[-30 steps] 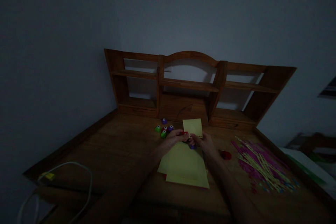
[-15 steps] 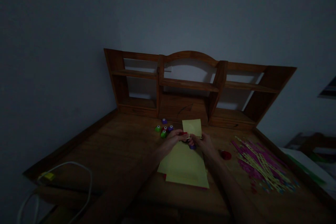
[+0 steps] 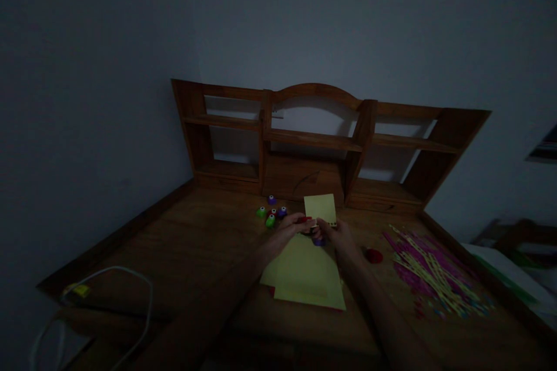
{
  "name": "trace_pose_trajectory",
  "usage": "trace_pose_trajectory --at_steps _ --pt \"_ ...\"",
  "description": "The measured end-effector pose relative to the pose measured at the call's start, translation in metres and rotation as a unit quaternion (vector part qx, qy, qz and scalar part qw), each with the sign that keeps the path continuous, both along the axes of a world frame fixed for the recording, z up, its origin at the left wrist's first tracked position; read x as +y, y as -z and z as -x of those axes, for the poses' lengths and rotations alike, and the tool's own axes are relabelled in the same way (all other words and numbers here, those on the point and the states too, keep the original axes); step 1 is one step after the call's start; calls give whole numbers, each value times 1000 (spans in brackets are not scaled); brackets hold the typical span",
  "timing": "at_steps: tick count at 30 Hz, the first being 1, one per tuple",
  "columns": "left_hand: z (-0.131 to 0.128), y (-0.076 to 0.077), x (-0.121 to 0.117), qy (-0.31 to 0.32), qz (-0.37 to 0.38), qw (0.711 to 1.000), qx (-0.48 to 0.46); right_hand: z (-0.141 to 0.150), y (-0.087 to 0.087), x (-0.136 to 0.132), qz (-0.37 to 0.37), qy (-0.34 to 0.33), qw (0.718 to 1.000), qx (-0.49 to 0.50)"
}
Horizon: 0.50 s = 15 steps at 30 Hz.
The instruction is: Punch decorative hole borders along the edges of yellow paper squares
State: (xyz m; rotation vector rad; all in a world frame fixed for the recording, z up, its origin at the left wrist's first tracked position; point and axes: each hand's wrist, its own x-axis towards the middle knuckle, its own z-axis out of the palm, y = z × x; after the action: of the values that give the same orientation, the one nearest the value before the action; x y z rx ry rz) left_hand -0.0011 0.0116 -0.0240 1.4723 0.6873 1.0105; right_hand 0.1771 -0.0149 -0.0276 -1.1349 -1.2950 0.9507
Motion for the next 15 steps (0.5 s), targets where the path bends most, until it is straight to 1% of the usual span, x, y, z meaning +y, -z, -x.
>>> trace_pose_trajectory --at_steps 2,5,7,10,15 --pt "1 1 4 5 10 1000 -21 -1 2 0 -5 3 1000 15" --pt "4 2 8 -9 42 999 -26 -2 2 -2 -8 -14 1000 22" --pt "6 0 8 -2 57 998 -29 -2 1 -3 -4 -25 1000 17" --pt "8 -2 7 10 57 998 -40 -1 -1 -3 4 -34 999 14" --pt "6 -3 6 9 68 996 -61 1 -4 -3 7 -31 999 10"
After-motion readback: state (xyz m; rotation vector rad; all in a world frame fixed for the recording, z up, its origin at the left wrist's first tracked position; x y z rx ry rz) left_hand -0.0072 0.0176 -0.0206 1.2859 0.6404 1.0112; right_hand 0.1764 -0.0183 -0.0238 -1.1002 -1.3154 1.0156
